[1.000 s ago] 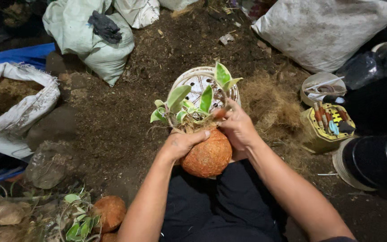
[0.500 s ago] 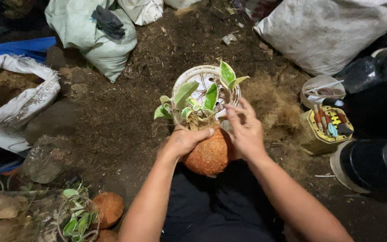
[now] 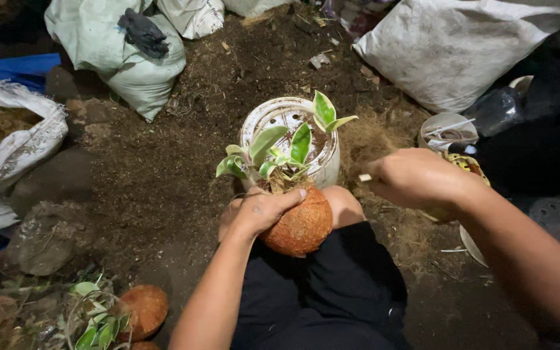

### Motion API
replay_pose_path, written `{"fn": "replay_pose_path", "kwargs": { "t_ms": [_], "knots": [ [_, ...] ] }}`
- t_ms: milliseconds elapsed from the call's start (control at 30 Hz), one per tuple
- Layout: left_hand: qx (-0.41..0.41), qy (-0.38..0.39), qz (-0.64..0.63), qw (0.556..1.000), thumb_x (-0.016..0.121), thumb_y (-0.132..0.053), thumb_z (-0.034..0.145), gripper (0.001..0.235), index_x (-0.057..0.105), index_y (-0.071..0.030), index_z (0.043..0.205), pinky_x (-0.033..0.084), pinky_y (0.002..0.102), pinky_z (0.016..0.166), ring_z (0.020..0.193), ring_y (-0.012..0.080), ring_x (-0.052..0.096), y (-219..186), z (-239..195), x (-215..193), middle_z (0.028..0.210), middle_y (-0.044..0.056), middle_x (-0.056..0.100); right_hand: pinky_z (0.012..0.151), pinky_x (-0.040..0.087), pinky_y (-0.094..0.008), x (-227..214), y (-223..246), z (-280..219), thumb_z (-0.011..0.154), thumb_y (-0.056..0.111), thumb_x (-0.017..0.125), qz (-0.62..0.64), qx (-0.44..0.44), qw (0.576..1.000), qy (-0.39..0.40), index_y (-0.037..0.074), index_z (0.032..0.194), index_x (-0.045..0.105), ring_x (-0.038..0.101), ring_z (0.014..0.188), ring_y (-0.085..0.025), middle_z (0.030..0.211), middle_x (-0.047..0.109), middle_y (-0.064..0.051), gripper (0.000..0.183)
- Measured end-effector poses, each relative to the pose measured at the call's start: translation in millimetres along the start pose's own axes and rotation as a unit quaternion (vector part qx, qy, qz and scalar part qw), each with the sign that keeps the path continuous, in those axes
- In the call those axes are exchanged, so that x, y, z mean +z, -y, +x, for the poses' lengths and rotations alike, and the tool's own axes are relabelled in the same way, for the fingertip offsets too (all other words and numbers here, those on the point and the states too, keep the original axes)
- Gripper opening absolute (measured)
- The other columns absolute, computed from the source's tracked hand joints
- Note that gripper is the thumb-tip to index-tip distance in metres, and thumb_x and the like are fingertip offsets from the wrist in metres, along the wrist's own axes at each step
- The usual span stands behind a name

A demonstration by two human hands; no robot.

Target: The person secures a small potted plant into a hollowed coconut shell using twine. They wrap and tie the twine around the coconut and plant base to hold it in place, adjusting the leaves and twine as needed.

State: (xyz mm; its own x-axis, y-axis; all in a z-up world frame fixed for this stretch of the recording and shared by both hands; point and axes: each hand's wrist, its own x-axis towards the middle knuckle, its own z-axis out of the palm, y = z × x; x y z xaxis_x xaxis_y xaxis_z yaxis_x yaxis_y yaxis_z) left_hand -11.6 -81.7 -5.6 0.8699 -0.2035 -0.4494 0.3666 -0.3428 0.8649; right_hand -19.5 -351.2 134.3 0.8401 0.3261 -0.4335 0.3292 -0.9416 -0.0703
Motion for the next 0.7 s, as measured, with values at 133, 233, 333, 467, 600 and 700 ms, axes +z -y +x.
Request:
{"fn": "replay_pose_path", "kwargs": {
  "t_ms": [133,233,333,467,600,700],
  "knots": [
    [0.013,0.039,-0.073,0.996,0.081,-0.045,0.075,0.063,0.077,0.006,0.11,0.058,0.028,0.084,0.092,0.0194,0.075,10,5,4,0.108,0.013,0.08,0.068,0.055,-0.038,0,4,13,0.095,0.023,0.064,0.23,-0.057,0.971,-0.031,0.007,0.09,0.071,0.064,0.072,-0.015,0.08,0.076,-0.006,0.018],
    [0.039,0.067,-0.12,0.99,0.081,-0.041,0.077,0.055,0.078,0.002,0.112,0.057,0.027,0.084,0.093,0.0168,0.074,11,1,7,0.109,0.009,0.08,0.066,0.052,-0.036,0,19,33,0.096,0.022,0.064,0.365,-0.035,0.929,-0.058,0.006,0.095,0.072,0.061,0.07,-0.012,0.077,0.073,-0.005,0.017],
    [0.064,0.068,-0.155,0.983,0.082,-0.035,0.078,0.049,0.078,-0.001,0.113,0.057,0.027,0.084,0.094,0.0156,0.073,16,1,8,0.109,0.007,0.079,0.069,0.053,-0.035,-2,40,46,0.097,0.021,0.065,0.368,-0.114,0.921,-0.06,0.005,0.097,0.073,0.061,0.072,-0.012,0.076,0.073,-0.007,0.017],
    [0.105,0.05,-0.06,0.991,0.08,-0.032,0.082,0.039,0.081,-0.005,0.111,0.057,0.028,0.082,0.093,0.015,0.073,41,17,7,0.106,0.005,0.08,0.072,0.057,-0.036,-6,62,45,0.09,0.011,0.061,0.31,-0.211,0.925,-0.066,0.008,0.098,0.072,0.072,0.075,-0.018,0.081,0.075,-0.007,0.014],
    [0.193,0.056,0.095,0.975,0.068,-0.033,0.095,0.029,0.082,-0.013,0.111,0.056,0.027,0.084,0.094,0.0119,0.076,59,38,10,0.106,0.002,0.083,0.069,0.052,-0.045,-11,77,42,0.087,0.015,0.068,0.182,-0.229,0.953,-0.082,0.007,0.098,0.069,0.068,0.075,-0.033,0.079,0.07,-0.016,0.014],
    [-0.031,0.067,-0.188,0.979,0.079,-0.026,0.087,0.029,0.079,-0.006,0.108,0.061,0.031,0.086,0.095,0.0172,0.077,59,40,10,0.106,0.011,0.082,0.068,0.052,-0.045,-15,85,43,0.087,0.014,0.068,0.188,-0.247,0.947,-0.087,0.007,0.096,0.068,0.069,0.074,-0.033,0.079,0.07,-0.016,0.012]
  ]
}}
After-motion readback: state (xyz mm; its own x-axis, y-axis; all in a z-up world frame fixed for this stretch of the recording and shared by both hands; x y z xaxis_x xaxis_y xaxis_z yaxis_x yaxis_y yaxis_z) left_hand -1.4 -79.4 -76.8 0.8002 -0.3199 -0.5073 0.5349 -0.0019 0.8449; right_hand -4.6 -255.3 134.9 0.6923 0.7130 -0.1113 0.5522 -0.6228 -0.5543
